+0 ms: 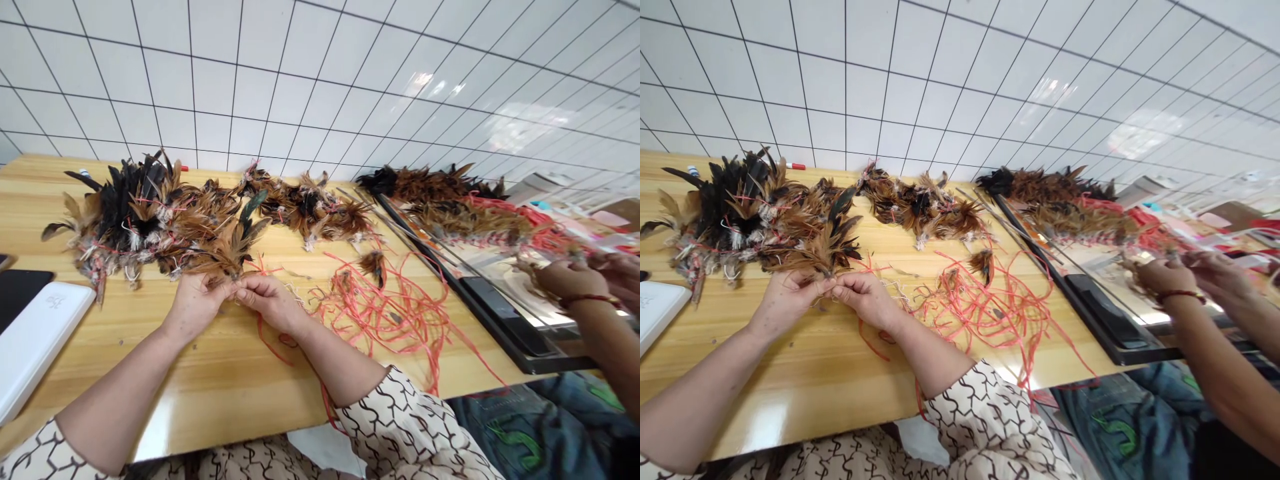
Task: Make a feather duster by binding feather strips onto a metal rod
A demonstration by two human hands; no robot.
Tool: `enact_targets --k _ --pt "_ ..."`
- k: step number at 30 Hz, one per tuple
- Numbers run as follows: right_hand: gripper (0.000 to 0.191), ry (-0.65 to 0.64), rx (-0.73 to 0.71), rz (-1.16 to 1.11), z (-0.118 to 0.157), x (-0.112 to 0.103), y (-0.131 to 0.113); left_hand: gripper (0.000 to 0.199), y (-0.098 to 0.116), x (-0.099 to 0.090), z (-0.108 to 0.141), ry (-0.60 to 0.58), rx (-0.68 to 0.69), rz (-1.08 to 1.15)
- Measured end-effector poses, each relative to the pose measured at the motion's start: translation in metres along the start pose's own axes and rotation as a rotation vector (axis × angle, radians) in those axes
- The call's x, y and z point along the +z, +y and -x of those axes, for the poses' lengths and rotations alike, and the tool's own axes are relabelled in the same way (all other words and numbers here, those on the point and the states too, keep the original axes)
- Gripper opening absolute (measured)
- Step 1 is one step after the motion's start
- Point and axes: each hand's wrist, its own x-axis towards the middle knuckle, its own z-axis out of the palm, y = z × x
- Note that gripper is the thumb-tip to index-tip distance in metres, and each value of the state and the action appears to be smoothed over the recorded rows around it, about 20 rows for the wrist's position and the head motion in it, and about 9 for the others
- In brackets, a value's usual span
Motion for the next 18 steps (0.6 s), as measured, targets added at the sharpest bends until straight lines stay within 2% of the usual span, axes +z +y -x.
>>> enact_targets --k 5,10,14,18 --pt "0.046 0.015 -0.02 0.011 -0.0024 -0.0015 0.0041 0.027 -0.0035 0.0001 -0.0004 -0.072 0.029 0.011" --pt "0.048 0.001 -0.005 -0.019 -0.0032 -0.003 0.005 0.023 0.0016 -0.0019 0.0005 -0.118 0.138 -0.026" --pt "0.048 -0.017 0.003 0.018 -0.0037 -0.0002 0.0044 0.026 0.0015 -0.0025 0.0015 -0.066 0.16 -0.113" --pt "0.05 -0.007 -0.048 0.127 -0.0039 0.0016 0.0054 0.024 -0.0024 -0.0041 0.0002 0.018 0.1 -0.097"
